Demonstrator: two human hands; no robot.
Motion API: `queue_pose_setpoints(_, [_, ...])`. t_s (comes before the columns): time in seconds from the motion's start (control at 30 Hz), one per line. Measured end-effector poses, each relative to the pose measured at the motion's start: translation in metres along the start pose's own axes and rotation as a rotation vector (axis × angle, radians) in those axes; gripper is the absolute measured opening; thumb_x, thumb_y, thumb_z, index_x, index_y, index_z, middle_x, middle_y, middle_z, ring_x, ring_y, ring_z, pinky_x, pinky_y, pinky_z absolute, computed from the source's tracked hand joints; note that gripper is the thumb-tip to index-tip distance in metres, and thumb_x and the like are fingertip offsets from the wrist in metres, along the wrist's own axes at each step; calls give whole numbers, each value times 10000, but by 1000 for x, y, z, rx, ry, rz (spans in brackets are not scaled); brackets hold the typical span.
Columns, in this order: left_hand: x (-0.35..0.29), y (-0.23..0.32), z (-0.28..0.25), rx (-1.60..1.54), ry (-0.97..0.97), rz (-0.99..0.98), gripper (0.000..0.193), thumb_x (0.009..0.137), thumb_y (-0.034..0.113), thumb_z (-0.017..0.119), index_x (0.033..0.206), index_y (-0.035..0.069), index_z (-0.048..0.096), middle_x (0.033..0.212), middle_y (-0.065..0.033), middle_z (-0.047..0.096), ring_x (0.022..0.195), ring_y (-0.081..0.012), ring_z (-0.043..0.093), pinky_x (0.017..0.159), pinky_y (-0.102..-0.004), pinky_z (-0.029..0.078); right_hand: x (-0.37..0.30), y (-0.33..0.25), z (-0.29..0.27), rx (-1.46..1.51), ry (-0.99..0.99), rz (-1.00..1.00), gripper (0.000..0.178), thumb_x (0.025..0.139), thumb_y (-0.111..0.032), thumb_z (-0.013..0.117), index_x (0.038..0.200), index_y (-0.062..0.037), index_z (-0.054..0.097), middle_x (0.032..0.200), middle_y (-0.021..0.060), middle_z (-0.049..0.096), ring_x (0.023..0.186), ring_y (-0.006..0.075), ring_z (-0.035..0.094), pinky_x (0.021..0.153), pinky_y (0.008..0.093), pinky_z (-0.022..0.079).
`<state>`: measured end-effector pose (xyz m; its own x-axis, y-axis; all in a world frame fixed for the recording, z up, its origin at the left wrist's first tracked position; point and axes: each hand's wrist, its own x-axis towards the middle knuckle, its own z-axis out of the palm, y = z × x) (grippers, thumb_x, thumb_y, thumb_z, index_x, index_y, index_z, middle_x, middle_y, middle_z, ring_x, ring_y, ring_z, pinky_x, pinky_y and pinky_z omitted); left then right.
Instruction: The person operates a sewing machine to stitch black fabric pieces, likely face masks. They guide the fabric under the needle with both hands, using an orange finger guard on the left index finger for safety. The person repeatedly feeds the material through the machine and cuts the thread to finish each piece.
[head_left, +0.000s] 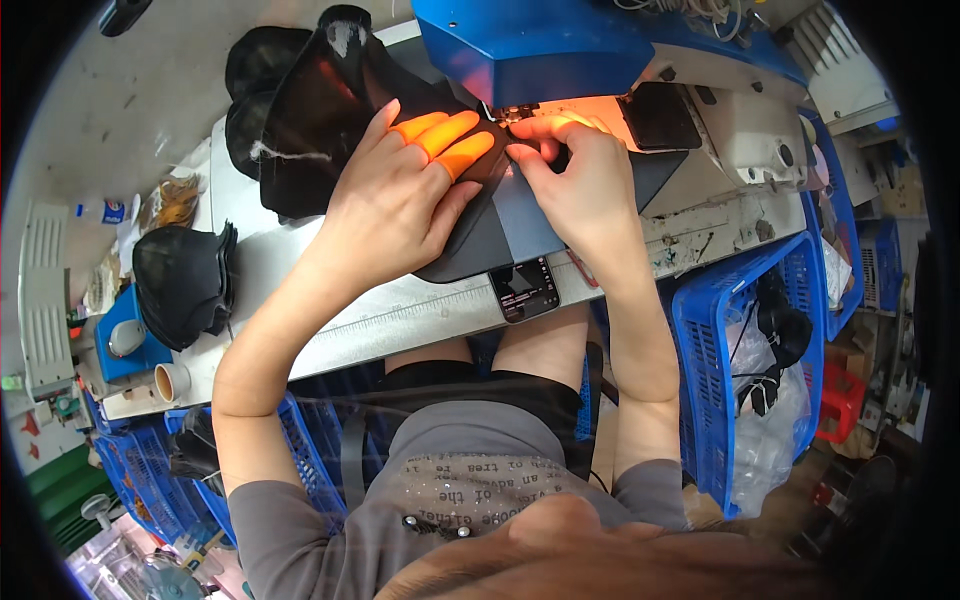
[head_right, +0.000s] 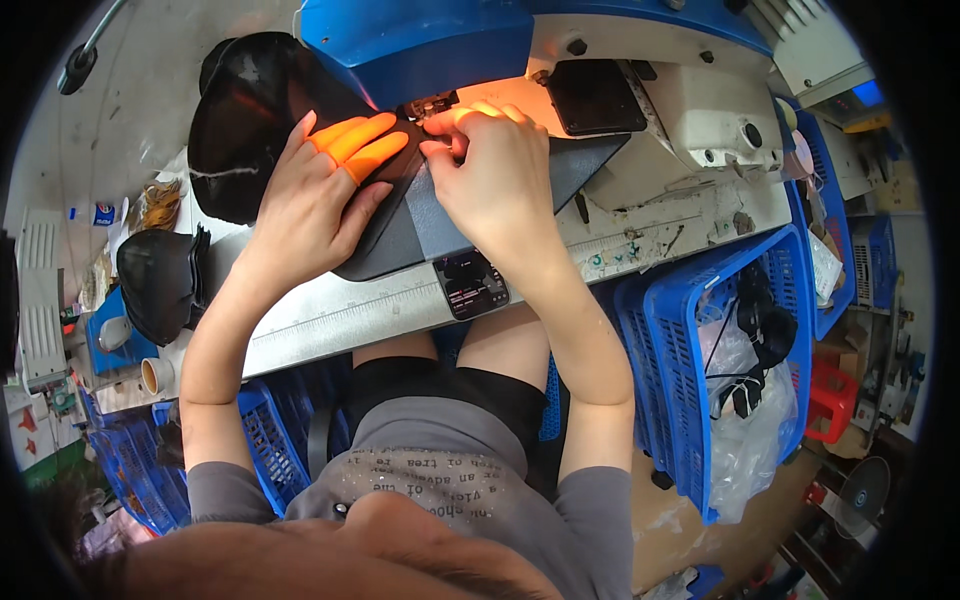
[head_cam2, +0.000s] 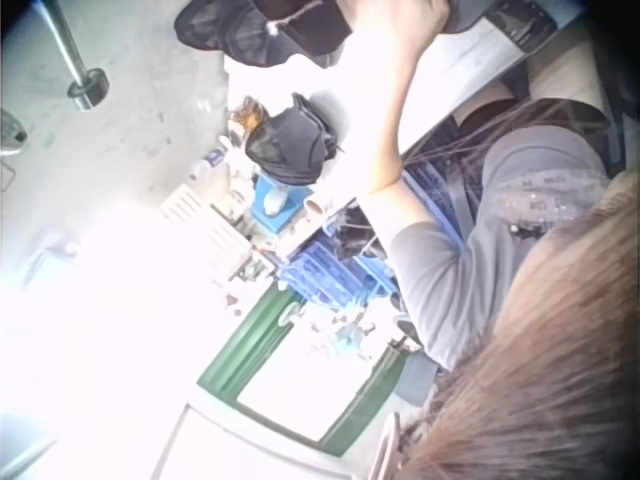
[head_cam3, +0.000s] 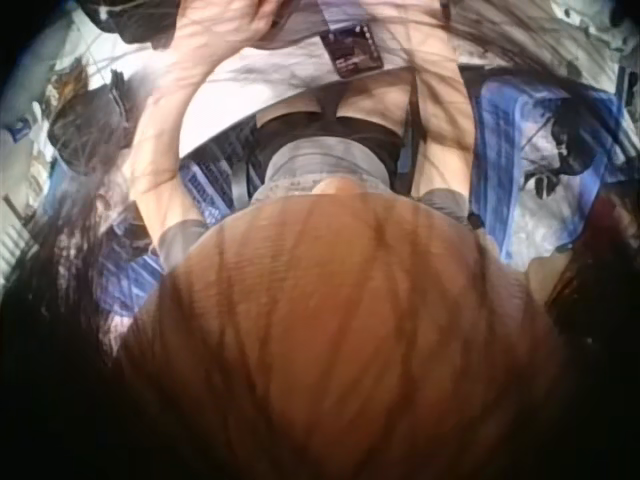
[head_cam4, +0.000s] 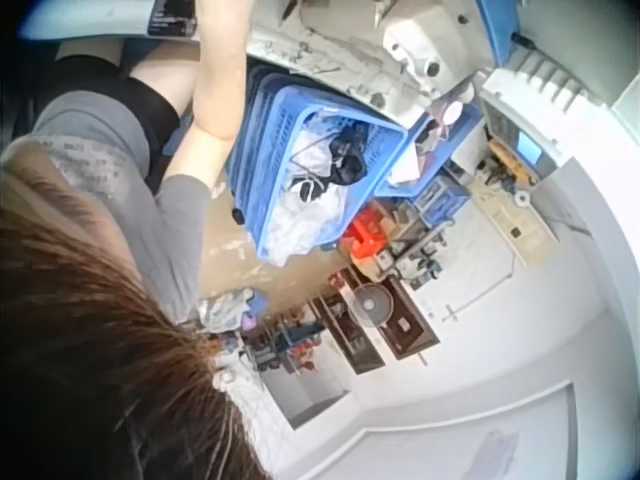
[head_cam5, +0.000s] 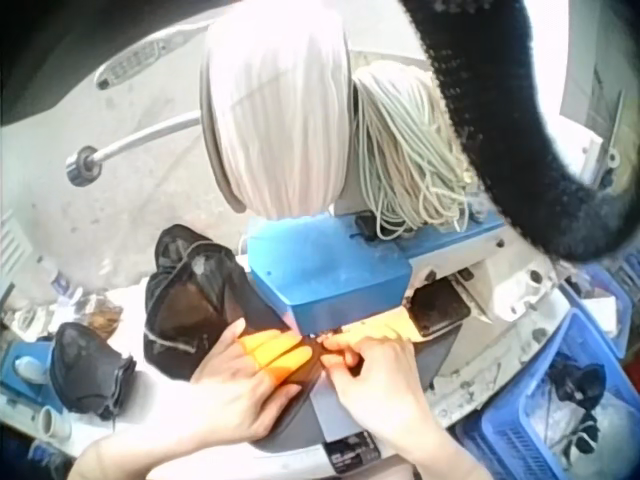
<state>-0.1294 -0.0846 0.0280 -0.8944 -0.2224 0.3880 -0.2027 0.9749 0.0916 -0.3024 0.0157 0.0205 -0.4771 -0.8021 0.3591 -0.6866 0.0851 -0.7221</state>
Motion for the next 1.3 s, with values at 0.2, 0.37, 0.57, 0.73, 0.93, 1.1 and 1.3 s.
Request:
queue_pose_setpoints(0.2, [11, -12, -1, 45, 9, 44, 357, 888, 256, 655, 1178, 48, 653, 1189, -95, 647, 1022, -282, 591, 1112, -555, 316, 4, -1, 0, 25, -13, 57, 157, 780, -121, 724, 897, -19, 747, 596, 107, 608, 542, 255, 594, 589, 348, 476])
queue_pose_setpoints(0.37, [21, -37, 0, -10, -70, 116, 340, 909, 283, 631, 1203, 113, 655, 1126, -146, 673, 1007, -312, 627, 1134, -564, 278, 5, 0, 2, 29, 3, 52, 166, 792, -139, 729, 900, -15, 750, 603, 128, 628, 535, 251, 604, 569, 346, 471])
queue_pose_setpoints(0.57, [34, -62, 1, -110, -105, 235, 342, 905, 264, 639, 1219, 130, 651, 1042, -139, 689, 1018, -314, 624, 1142, -548, 276, 3, 2, -6, 36, 14, 56, 153, 793, -152, 740, 893, -37, 755, 597, 104, 609, 527, 211, 591, 547, 316, 464])
queue_pose_setpoints(0.73, [40, -54, -12, -55, -179, 235, 328, 866, 150, 655, 1188, 87, 671, 1095, -147, 645, 1105, -319, 567, 1165, -491, 243, -10, 16, -17, 124, 116, -59, 98, 796, -71, 736, 882, -26, 745, 674, 86, 622, 539, 172, 565, 552, 303, 457])
queue_pose_setpoints(0.93, [33, -63, -1, -25, -117, 237, 322, 902, 270, 649, 1186, 123, 681, 1089, -122, 683, 1126, -291, 581, 1154, -535, 255, -18, 35, -21, 85, 188, -253, 76, 752, -25, 747, 822, -44, 726, 711, 56, 634, 660, 213, 587, 614, 312, 459])
queue_pose_setpoints(1.1, [32, -59, -6, 2, -165, 207, 327, 904, 274, 647, 1197, 135, 686, 1091, -121, 684, 1107, -291, 592, 1152, -539, 259, -17, 36, -17, 90, 209, -276, 83, 742, -33, 750, 817, -60, 728, 716, 46, 638, 661, 215, 582, 612, 318, 459])
queue_pose_setpoints(1.3, [33, -56, -8, 21, -168, 210, 299, 918, 252, 631, 1188, 140, 692, 1064, -108, 684, 1054, -289, 613, 1138, -540, 293, -18, 36, -18, 74, 216, -291, 81, 739, -42, 752, 813, -64, 728, 713, 44, 635, 668, 221, 584, 617, 320, 462])
